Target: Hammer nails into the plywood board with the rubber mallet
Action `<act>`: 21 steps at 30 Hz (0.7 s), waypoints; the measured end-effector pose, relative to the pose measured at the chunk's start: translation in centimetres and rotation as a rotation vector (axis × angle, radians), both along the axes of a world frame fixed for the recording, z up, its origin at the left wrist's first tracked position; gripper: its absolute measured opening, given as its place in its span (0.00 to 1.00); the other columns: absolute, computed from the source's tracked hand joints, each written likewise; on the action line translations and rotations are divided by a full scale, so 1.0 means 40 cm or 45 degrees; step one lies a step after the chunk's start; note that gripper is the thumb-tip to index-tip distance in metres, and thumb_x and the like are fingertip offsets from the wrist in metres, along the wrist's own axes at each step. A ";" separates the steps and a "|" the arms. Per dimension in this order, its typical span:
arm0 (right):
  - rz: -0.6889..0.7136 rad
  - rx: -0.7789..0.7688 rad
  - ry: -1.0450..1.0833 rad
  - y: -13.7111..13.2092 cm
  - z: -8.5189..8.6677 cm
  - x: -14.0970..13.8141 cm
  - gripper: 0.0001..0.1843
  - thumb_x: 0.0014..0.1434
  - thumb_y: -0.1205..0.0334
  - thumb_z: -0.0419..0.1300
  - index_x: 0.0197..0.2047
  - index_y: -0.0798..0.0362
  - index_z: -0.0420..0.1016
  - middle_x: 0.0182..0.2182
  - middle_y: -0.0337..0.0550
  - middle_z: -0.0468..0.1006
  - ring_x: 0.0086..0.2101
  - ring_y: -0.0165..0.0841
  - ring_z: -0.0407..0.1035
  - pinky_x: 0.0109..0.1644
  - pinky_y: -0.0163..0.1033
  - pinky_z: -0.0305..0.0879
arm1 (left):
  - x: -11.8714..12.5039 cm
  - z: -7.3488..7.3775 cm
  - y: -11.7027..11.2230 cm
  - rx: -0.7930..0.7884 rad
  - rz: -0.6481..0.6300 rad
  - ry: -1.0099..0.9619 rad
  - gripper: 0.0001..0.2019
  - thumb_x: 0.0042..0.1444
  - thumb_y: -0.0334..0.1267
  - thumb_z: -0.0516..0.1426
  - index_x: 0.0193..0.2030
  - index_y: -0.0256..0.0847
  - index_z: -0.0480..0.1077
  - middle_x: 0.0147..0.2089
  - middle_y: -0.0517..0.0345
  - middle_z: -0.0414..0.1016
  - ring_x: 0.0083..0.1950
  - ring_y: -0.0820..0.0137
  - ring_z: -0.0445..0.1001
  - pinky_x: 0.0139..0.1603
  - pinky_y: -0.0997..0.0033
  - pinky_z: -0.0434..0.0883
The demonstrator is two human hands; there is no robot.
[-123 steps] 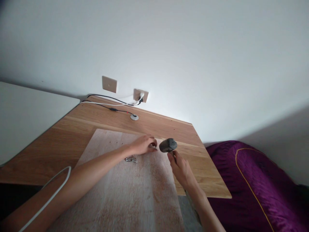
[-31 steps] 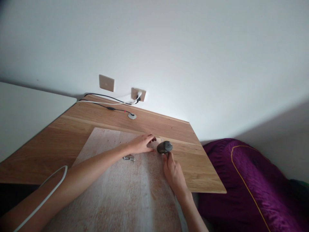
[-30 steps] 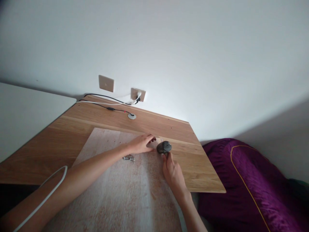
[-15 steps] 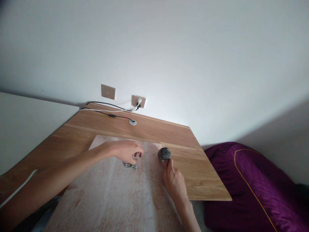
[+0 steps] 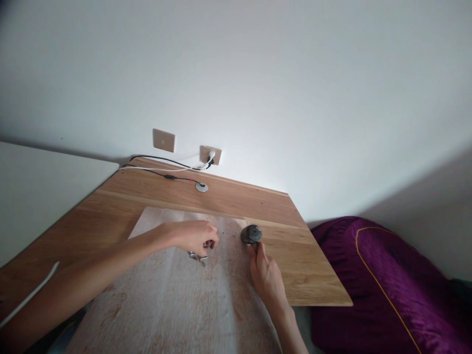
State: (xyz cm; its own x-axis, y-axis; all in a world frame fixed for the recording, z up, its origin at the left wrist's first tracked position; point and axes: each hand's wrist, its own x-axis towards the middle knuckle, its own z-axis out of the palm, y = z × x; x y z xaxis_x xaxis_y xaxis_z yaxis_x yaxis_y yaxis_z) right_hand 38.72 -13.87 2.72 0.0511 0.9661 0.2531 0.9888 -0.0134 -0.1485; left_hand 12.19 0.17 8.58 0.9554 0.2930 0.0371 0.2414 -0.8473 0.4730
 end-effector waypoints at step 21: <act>-0.056 -0.063 -0.054 -0.007 0.002 -0.019 0.25 0.78 0.56 0.39 0.61 0.59 0.71 0.37 0.60 0.84 0.28 0.42 0.79 0.29 0.42 0.73 | 0.072 -0.122 0.073 -0.097 0.348 -0.518 0.01 0.64 0.32 0.64 0.42 0.40 0.79 0.40 0.57 0.83 0.42 0.67 0.80 0.45 0.73 0.69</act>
State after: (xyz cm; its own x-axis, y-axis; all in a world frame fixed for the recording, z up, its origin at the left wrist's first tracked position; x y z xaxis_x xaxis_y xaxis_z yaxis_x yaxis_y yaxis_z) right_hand 37.95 -14.16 2.79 0.0840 0.9745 0.2083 0.9925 -0.0633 -0.1045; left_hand 15.08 3.09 3.69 0.7558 0.5470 0.3598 0.2330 -0.7383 0.6330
